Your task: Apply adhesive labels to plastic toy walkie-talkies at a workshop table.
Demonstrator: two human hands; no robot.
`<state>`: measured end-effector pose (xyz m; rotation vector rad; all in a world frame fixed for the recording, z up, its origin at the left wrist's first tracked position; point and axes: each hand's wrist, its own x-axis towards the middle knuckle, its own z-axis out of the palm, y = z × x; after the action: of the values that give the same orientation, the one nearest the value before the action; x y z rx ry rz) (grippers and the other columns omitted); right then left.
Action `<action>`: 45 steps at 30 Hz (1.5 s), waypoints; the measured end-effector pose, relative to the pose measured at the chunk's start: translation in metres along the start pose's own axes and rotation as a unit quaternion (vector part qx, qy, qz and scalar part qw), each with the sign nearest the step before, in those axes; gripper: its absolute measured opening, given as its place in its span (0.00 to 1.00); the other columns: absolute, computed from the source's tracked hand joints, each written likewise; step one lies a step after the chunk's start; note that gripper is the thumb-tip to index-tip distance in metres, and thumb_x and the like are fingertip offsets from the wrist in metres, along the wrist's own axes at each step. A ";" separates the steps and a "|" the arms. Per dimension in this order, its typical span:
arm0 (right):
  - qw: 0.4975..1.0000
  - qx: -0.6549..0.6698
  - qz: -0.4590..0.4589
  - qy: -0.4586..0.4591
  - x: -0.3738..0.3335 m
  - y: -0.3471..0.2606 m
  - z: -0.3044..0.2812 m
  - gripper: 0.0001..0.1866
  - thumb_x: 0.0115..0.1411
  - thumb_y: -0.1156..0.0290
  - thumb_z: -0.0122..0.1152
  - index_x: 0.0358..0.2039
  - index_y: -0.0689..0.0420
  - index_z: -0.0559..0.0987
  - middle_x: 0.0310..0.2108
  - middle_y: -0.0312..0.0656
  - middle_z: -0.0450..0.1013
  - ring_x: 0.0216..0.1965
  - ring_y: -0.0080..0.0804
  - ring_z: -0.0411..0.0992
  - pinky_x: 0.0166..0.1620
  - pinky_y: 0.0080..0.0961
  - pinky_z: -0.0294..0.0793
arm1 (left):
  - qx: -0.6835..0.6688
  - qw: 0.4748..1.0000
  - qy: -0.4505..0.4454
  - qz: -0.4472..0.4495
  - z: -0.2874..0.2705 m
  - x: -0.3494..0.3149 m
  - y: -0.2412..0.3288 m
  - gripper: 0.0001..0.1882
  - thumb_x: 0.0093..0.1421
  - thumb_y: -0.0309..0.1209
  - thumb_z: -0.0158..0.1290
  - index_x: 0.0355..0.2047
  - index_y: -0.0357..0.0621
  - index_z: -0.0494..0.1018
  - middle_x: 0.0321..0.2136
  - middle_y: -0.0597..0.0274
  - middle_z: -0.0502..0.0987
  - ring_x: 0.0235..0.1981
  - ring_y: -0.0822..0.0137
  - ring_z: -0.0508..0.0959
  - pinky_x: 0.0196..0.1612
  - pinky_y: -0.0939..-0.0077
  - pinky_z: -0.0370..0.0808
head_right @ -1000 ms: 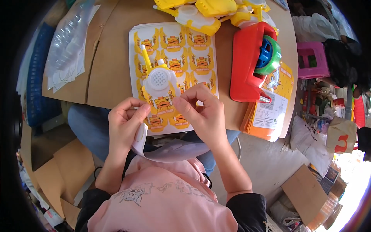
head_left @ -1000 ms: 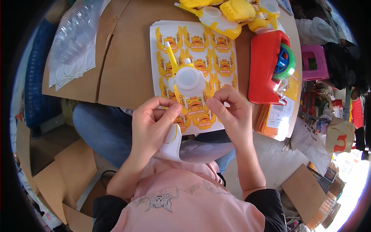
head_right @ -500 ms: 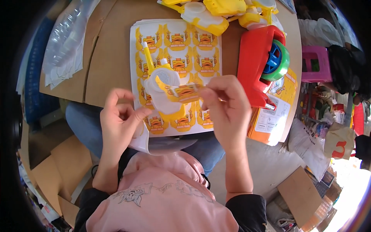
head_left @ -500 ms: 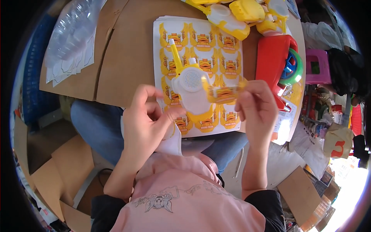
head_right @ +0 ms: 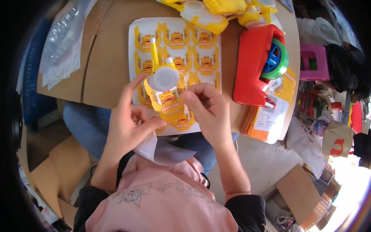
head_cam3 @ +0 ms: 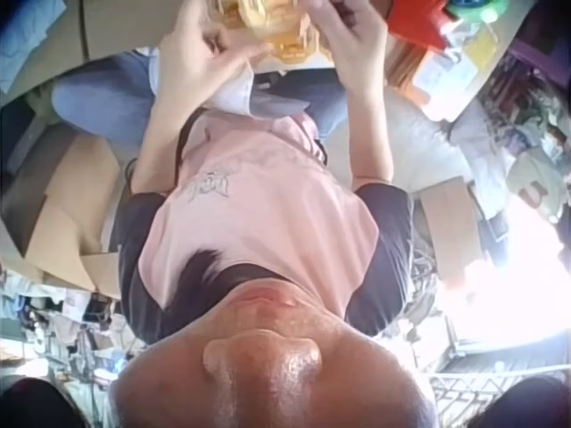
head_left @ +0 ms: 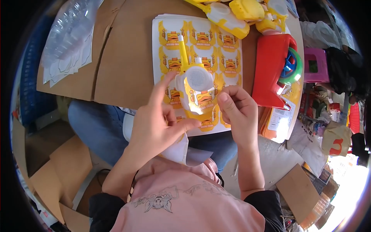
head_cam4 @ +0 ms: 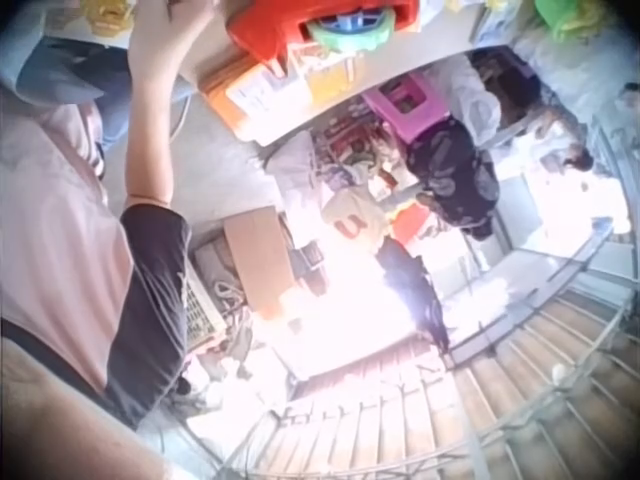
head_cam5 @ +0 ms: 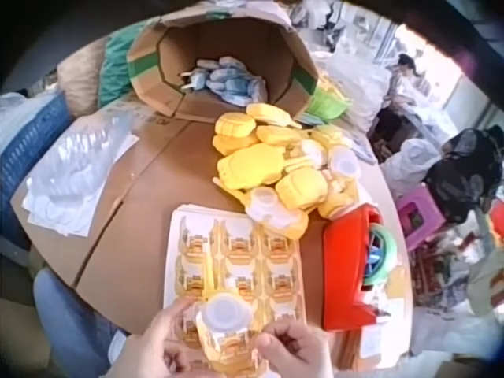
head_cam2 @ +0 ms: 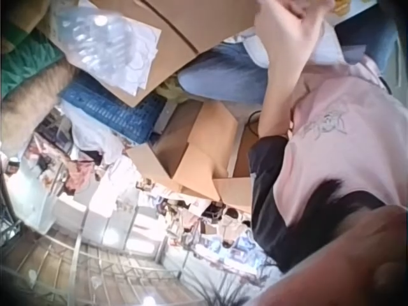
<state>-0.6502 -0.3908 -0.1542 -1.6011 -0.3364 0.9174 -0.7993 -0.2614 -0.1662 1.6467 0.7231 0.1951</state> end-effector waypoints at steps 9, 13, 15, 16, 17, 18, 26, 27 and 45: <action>0.999 -0.023 -0.024 0.026 -0.009 0.006 0.006 0.10 0.60 0.69 0.61 0.34 0.64 0.75 0.25 0.30 0.70 0.25 0.11 0.63 0.27 0.09 0.61 | -0.194 0.979 0.022 -0.065 -0.003 -0.004 0.002 0.08 0.59 0.28 0.56 0.32 0.35 0.72 0.17 0.66 0.75 0.19 0.84 0.71 0.20 0.91 0.62; 0.999 0.001 -0.031 0.023 -0.007 0.009 0.004 0.10 0.60 0.69 0.61 0.34 0.64 0.75 0.25 0.30 0.70 0.26 0.11 0.64 0.28 0.09 0.62 | -0.241 0.967 0.037 -0.070 0.003 -0.004 0.008 0.08 0.59 0.28 0.56 0.31 0.34 0.72 0.16 0.67 0.74 0.19 0.85 0.71 0.19 0.91 0.62; 0.999 -0.018 -0.021 0.021 -0.006 0.009 0.003 0.10 0.59 0.69 0.62 0.33 0.64 0.75 0.25 0.30 0.70 0.26 0.11 0.64 0.29 0.08 0.63 | -0.224 0.972 0.032 -0.065 0.002 -0.003 0.006 0.08 0.58 0.27 0.56 0.31 0.34 0.72 0.15 0.68 0.73 0.18 0.86 0.69 0.19 0.90 0.61; 0.999 -0.016 -0.020 0.022 -0.006 0.010 0.003 0.10 0.59 0.69 0.62 0.33 0.64 0.75 0.25 0.30 0.70 0.26 0.11 0.64 0.29 0.08 0.63 | -0.208 0.976 0.028 -0.058 0.002 -0.002 0.005 0.08 0.58 0.27 0.56 0.31 0.34 0.73 0.15 0.69 0.73 0.17 0.86 0.67 0.18 0.90 0.59; 0.999 -0.018 -0.024 0.021 -0.006 0.010 0.004 0.10 0.59 0.70 0.62 0.33 0.64 0.75 0.25 0.30 0.71 0.26 0.11 0.64 0.28 0.09 0.63 | -0.207 0.976 0.027 -0.059 0.003 -0.001 0.003 0.08 0.58 0.27 0.56 0.31 0.34 0.73 0.15 0.69 0.73 0.17 0.86 0.67 0.18 0.90 0.59; 0.999 -0.019 -0.028 0.019 -0.005 0.010 0.005 0.10 0.59 0.70 0.62 0.33 0.64 0.76 0.24 0.30 0.71 0.26 0.11 0.65 0.28 0.09 0.64 | -0.189 0.979 0.034 -0.061 0.004 0.000 0.001 0.08 0.58 0.27 0.56 0.31 0.34 0.73 0.14 0.70 0.72 0.16 0.87 0.66 0.18 0.90 0.58; 0.988 -0.117 -0.089 0.044 0.001 0.012 0.008 0.07 0.57 0.73 0.63 0.29 0.64 0.76 0.20 0.31 0.71 0.22 0.11 0.65 0.25 0.11 0.65 | -0.153 0.984 0.056 -0.074 0.006 0.005 0.000 0.08 0.58 0.27 0.56 0.28 0.34 0.73 0.12 0.71 0.71 0.14 0.87 0.64 0.17 0.89 0.57; 0.981 -0.154 -0.109 0.050 0.002 0.011 0.008 0.07 0.56 0.73 0.63 0.28 0.64 0.76 0.19 0.31 0.71 0.22 0.11 0.65 0.25 0.12 0.65 | -0.154 0.984 0.054 -0.078 0.006 0.006 0.001 0.08 0.58 0.27 0.56 0.28 0.34 0.73 0.12 0.71 0.71 0.14 0.87 0.64 0.17 0.89 0.57; 0.985 -0.146 -0.078 0.037 0.012 0.020 0.006 0.09 0.55 0.71 0.65 0.27 0.63 0.76 0.17 0.33 0.72 0.20 0.13 0.67 0.24 0.13 0.67 | -0.116 0.988 0.044 -0.093 0.004 0.015 -0.003 0.08 0.55 0.28 0.58 0.25 0.34 0.73 0.10 0.71 0.70 0.14 0.86 0.64 0.17 0.87 0.58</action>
<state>-0.6516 -0.3839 -0.1772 -1.8425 -0.5573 0.7100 -0.7867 -0.2564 -0.1741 1.3477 0.8822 0.2109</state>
